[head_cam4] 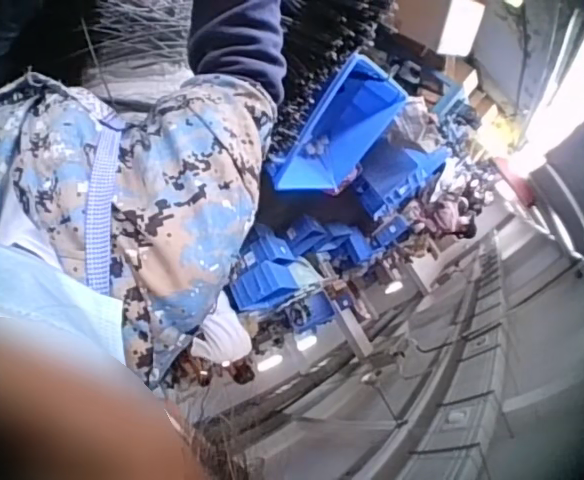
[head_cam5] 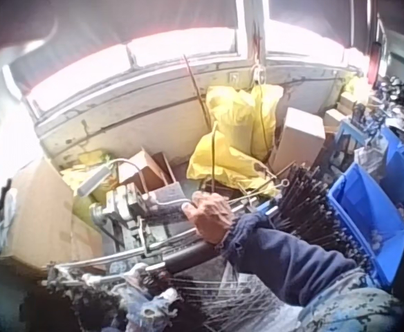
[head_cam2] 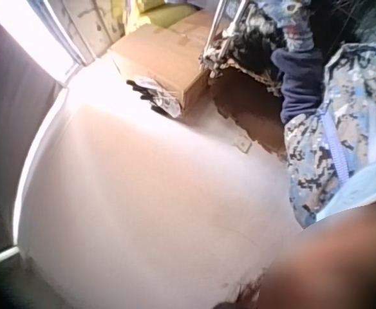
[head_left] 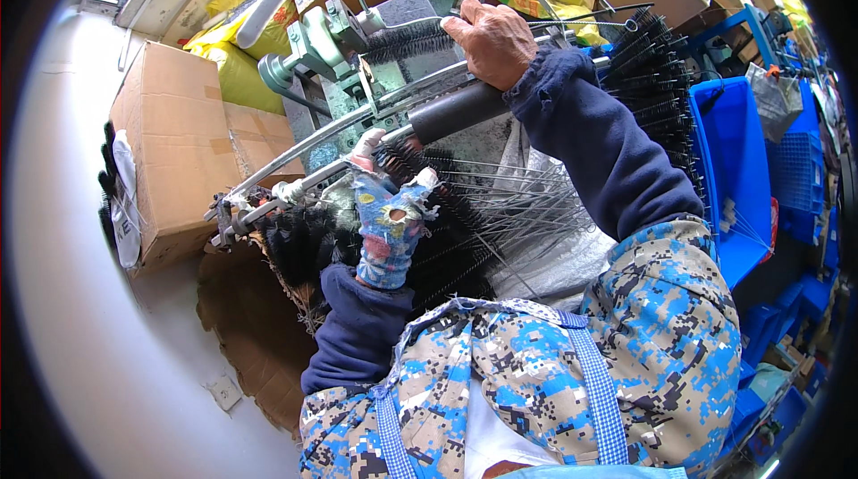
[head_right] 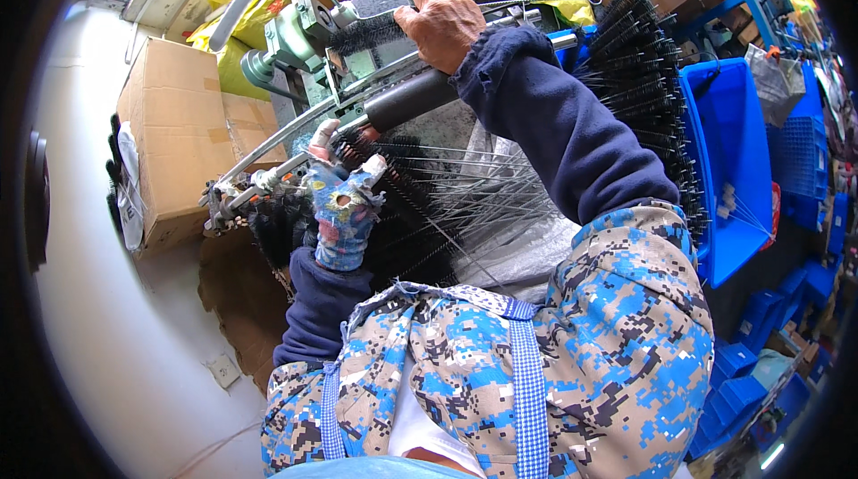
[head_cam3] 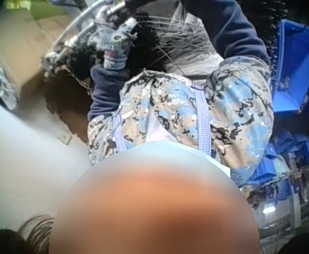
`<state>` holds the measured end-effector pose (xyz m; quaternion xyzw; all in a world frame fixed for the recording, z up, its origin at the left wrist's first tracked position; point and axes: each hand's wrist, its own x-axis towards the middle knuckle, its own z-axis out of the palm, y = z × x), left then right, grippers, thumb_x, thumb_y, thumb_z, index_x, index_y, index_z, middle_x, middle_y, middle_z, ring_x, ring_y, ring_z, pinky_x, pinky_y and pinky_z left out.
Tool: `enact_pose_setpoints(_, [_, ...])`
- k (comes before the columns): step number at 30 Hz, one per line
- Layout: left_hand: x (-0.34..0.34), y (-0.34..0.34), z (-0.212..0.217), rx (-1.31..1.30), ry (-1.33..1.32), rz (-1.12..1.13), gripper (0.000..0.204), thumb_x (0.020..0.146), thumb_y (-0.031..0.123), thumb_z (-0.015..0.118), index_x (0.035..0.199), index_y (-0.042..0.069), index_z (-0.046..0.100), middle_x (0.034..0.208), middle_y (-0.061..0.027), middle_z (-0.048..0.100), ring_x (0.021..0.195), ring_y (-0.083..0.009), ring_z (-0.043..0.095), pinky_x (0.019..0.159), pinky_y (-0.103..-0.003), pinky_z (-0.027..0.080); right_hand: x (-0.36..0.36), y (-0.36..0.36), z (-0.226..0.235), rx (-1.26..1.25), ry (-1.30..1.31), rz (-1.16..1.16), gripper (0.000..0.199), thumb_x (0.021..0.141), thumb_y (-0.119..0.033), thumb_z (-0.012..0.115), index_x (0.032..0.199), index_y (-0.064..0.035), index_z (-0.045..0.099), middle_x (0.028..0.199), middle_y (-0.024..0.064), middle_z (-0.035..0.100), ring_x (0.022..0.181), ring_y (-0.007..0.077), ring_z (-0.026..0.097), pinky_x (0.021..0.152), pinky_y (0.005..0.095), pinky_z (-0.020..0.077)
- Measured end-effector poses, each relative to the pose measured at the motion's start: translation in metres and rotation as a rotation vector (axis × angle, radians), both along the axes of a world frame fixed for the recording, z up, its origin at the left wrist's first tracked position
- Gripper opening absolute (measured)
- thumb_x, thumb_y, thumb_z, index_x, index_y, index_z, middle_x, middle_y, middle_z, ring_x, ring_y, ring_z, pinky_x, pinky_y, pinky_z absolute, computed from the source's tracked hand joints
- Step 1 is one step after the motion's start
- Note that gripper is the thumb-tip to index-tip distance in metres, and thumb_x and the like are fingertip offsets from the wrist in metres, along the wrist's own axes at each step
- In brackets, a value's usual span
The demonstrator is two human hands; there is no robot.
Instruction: Operating a specialized machine to wind bristles onto handles in a factory setting.
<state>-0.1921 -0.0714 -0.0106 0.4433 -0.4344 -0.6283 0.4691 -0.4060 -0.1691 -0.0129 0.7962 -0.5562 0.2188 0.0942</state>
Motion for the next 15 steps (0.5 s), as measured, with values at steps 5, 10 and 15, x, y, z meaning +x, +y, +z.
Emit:
enact_pose_setpoints(5, [-0.001,0.000,0.002,-0.035,-0.037,-0.008,0.064,0.069,-0.005,0.064,0.123,0.006,0.032,0.105,-0.0126,0.056,0.086,-0.0143,0.056,0.071,-0.025,0.049,0.001,-0.001,0.000,0.035,-0.027,-0.009,0.025,0.069,-0.003,0.059,0.094,-0.0049,0.060,0.079,0.0123,0.052,0.070,0.0278,0.058,0.064,0.0375,0.0465])
enact_pose_setpoints(10, [0.000,-0.001,-0.010,-0.067,-0.065,-0.016,0.066,0.067,-0.004,0.066,0.123,0.006,0.032,0.106,-0.0127,0.055,0.088,-0.0138,0.055,0.071,-0.024,0.047,0.000,-0.003,-0.003,0.034,-0.050,0.001,0.022,0.070,-0.005,0.057,0.092,-0.0061,0.061,0.080,0.0114,0.053,0.070,0.0277,0.058,0.064,0.0376,0.0462])
enact_pose_setpoints(15, [-0.001,-0.004,-0.009,-0.191,-0.300,-0.071,0.065,0.065,-0.003,0.068,0.121,0.006,0.035,0.103,-0.0098,0.054,0.090,-0.0139,0.053,0.072,-0.023,0.045,-0.008,-0.013,-0.008,-0.042,0.013,0.008,0.021,0.069,-0.007,0.056,0.089,-0.0109,0.063,0.079,0.0048,0.056,0.085,0.0218,0.055,0.071,0.0366,0.0407])
